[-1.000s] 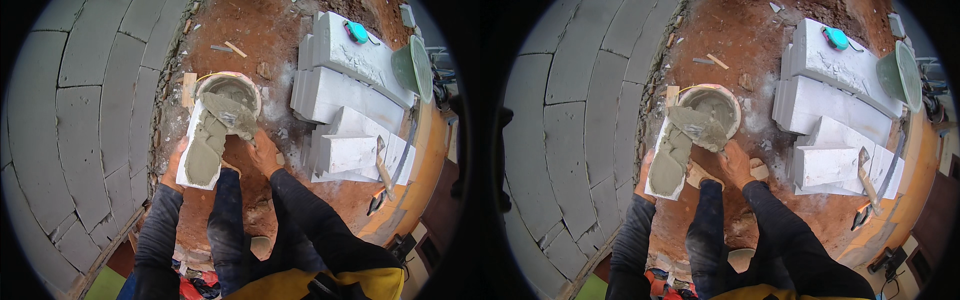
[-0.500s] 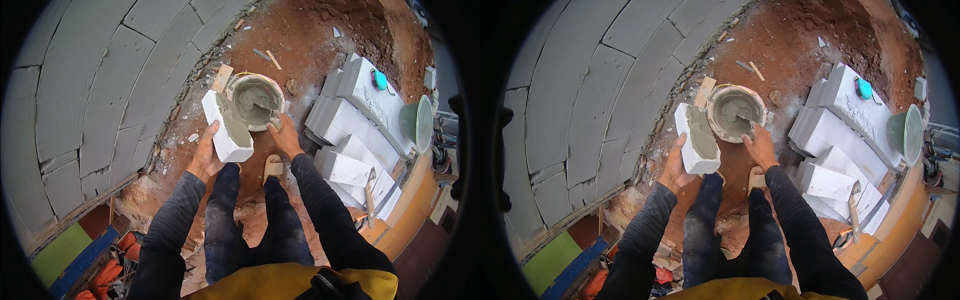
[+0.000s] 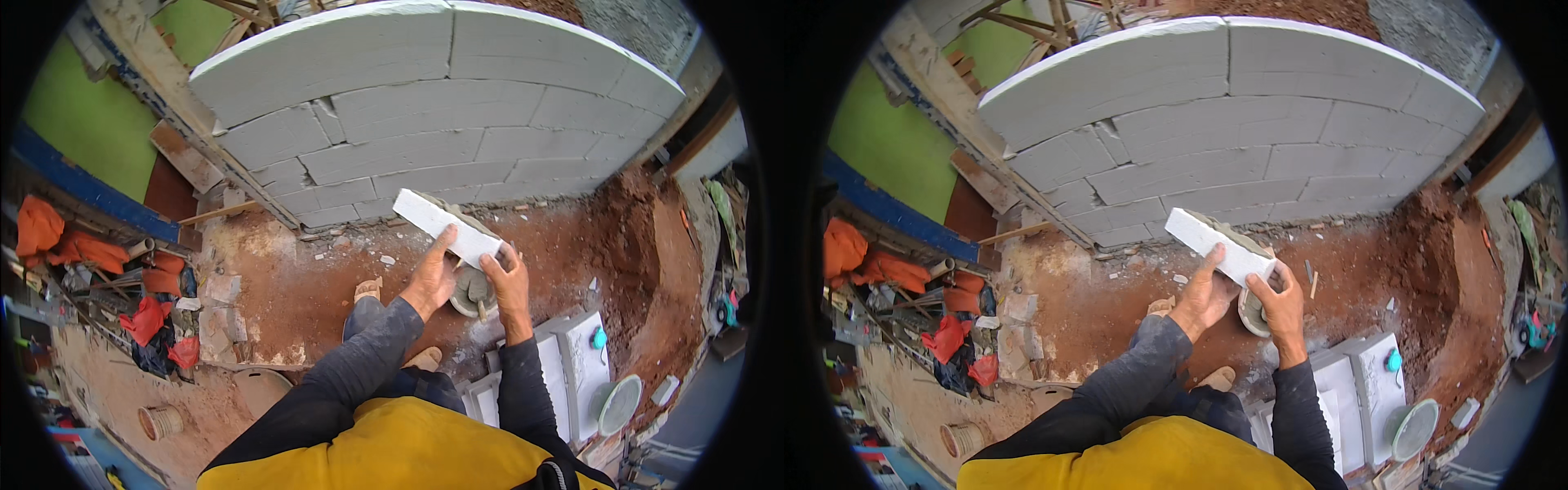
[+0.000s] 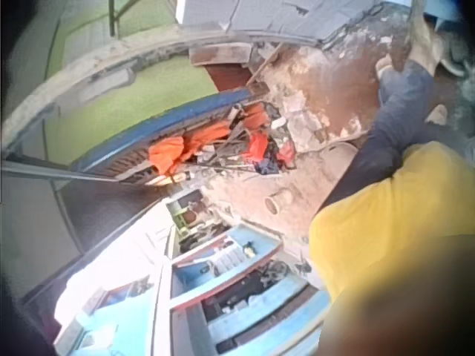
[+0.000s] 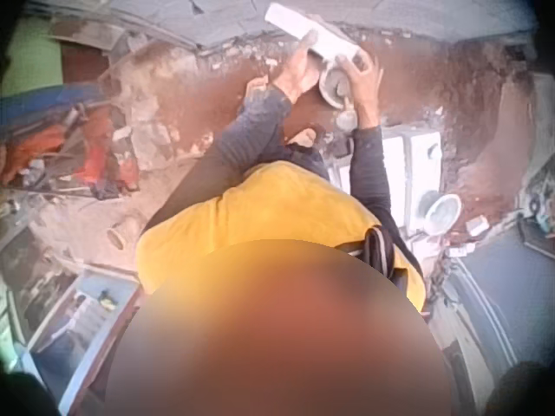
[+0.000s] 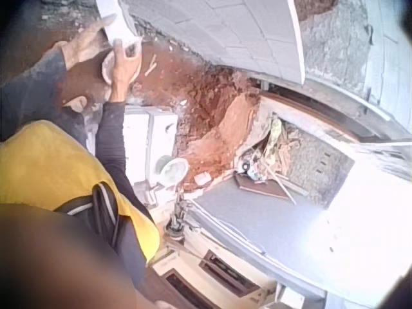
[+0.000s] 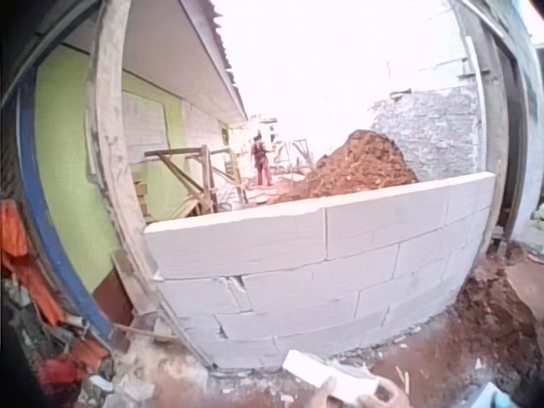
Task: The person applies mortar to a white block, places it on a wall, and taps it into position with a hammer. They then measure and cut another block with a hand saw before placing it on the wall.
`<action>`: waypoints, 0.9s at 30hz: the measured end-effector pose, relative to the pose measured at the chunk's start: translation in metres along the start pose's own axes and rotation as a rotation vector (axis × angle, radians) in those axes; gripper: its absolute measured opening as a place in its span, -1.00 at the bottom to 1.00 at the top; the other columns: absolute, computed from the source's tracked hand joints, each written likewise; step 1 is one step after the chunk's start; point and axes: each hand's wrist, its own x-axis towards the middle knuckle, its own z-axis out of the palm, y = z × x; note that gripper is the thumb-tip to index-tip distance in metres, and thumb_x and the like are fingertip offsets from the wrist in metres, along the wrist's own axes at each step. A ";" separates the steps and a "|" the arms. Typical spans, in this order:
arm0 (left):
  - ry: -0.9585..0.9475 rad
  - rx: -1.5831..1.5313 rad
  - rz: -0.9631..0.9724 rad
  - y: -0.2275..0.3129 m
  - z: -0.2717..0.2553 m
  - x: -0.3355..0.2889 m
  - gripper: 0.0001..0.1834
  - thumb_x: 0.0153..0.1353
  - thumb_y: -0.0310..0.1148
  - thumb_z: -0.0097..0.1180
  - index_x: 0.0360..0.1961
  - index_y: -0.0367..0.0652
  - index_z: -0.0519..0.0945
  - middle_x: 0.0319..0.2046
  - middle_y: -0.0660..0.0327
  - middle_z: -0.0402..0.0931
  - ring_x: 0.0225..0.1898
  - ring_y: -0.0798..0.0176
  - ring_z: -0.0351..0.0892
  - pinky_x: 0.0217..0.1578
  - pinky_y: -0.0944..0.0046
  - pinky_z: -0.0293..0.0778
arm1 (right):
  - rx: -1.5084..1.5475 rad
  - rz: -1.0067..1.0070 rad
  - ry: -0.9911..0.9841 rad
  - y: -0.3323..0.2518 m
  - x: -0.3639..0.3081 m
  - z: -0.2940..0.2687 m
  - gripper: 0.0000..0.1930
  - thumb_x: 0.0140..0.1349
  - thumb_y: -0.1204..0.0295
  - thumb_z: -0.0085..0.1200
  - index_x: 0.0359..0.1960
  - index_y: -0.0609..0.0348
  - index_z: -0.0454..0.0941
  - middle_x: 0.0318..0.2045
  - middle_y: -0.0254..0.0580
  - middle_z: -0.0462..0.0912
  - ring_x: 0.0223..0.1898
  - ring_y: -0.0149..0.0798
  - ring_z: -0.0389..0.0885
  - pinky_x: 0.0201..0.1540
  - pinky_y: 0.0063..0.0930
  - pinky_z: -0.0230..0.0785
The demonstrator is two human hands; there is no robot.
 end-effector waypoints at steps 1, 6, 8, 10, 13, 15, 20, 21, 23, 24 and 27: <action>0.038 -0.039 0.064 0.010 0.007 -0.004 -0.33 0.33 0.01 0.46 0.35 0.03 0.49 0.24 0.30 0.52 0.30 0.22 0.45 0.38 0.05 0.27 | -0.015 -0.088 -0.068 -0.015 0.005 0.014 -0.37 0.25 0.28 0.48 0.27 0.38 0.58 0.05 -0.09 0.75 0.05 -0.26 0.72 0.19 -0.36 0.54; -0.008 0.005 0.237 0.084 0.021 -0.024 -0.29 0.37 0.03 0.43 0.40 0.04 0.42 0.25 0.32 0.49 0.34 0.27 0.42 0.40 0.10 0.30 | -0.002 -0.092 -0.211 -0.096 0.028 0.084 -0.33 0.15 0.37 0.50 0.28 0.39 0.54 0.10 -0.08 0.72 0.10 -0.26 0.70 0.20 -0.35 0.55; -0.021 0.021 0.329 0.127 0.026 -0.028 -0.24 0.34 0.06 0.45 0.43 0.05 0.40 0.29 0.33 0.45 0.37 0.28 0.38 0.42 0.10 0.25 | -0.005 -0.235 -0.340 -0.134 0.046 0.119 -0.28 0.10 0.36 0.53 0.29 0.39 0.53 0.10 -0.09 0.71 0.11 -0.26 0.70 0.21 -0.34 0.55; -0.044 0.034 0.416 0.172 0.034 -0.033 -0.17 0.30 0.09 0.48 0.45 0.06 0.36 0.32 0.36 0.42 0.40 0.30 0.33 0.45 0.08 0.20 | -0.110 -0.320 -0.457 -0.181 0.070 0.159 -0.24 0.03 0.27 0.55 0.26 0.39 0.55 0.08 -0.09 0.72 0.07 -0.27 0.70 0.24 -0.33 0.53; -0.143 0.101 0.577 0.258 0.042 -0.033 0.08 0.19 0.20 0.53 0.55 -0.04 0.22 0.47 0.29 0.27 0.56 0.22 0.13 0.55 -0.06 0.01 | -0.243 -0.473 -0.607 -0.257 0.107 0.237 -0.19 -0.01 0.17 0.57 0.26 0.36 0.58 0.04 -0.08 0.74 0.03 -0.24 0.72 0.13 -0.32 0.61; -0.224 0.293 0.579 0.315 0.040 -0.036 0.10 0.21 0.20 0.50 0.57 -0.14 0.21 0.52 0.13 0.24 0.59 0.13 0.09 0.58 -0.02 -0.04 | -0.286 -0.483 -0.648 -0.308 0.125 0.295 -0.14 -0.05 0.11 0.59 0.27 0.36 0.58 0.03 -0.05 0.75 0.04 -0.20 0.73 0.11 -0.29 0.62; -0.202 0.974 0.280 0.427 -0.013 -0.056 0.08 0.25 0.17 0.44 0.54 -0.36 0.28 0.52 -0.19 0.28 0.62 -0.12 0.13 0.58 -0.09 0.06 | -0.505 -0.639 -0.666 -0.414 0.166 0.423 0.00 -0.15 -0.02 0.63 0.31 0.37 0.58 0.03 0.12 0.75 0.07 -0.03 0.76 0.16 -0.19 0.63; -0.136 0.914 0.249 0.442 -0.031 -0.065 0.03 0.27 0.13 0.44 0.52 -0.38 0.32 0.49 -0.22 0.32 0.59 -0.13 0.20 0.56 -0.09 0.13 | -0.523 -0.649 -0.692 -0.429 0.175 0.442 0.02 -0.17 -0.04 0.64 0.30 0.38 0.58 0.04 0.15 0.75 0.07 -0.01 0.76 0.18 -0.17 0.62; 0.031 0.825 0.230 0.468 -0.063 -0.087 -0.05 0.31 0.05 0.42 0.48 -0.41 0.37 0.45 -0.24 0.38 0.53 -0.12 0.32 0.51 -0.06 0.25 | -0.609 -0.760 -0.664 -0.453 0.191 0.476 0.06 -0.20 -0.09 0.64 0.30 0.40 0.58 0.04 0.22 0.74 0.08 0.06 0.77 0.23 -0.11 0.59; 0.145 0.803 0.233 0.482 -0.075 -0.099 -0.09 0.33 0.01 0.41 0.47 -0.42 0.37 0.43 -0.24 0.41 0.50 -0.10 0.37 0.48 -0.05 0.30 | -0.641 -0.809 -0.656 -0.462 0.196 0.489 0.08 -0.21 -0.11 0.64 0.29 0.44 0.58 0.03 0.25 0.74 0.08 0.07 0.76 0.23 -0.11 0.59; 0.329 0.755 0.456 0.535 -0.089 -0.132 -0.22 0.34 -0.09 0.42 0.40 -0.40 0.46 0.32 -0.16 0.53 0.39 -0.01 0.51 0.41 0.01 0.40 | -0.760 -0.875 -0.612 -0.484 0.211 0.526 0.13 -0.24 -0.20 0.61 0.27 0.48 0.59 -0.02 0.27 0.75 0.01 0.10 0.79 0.17 -0.08 0.62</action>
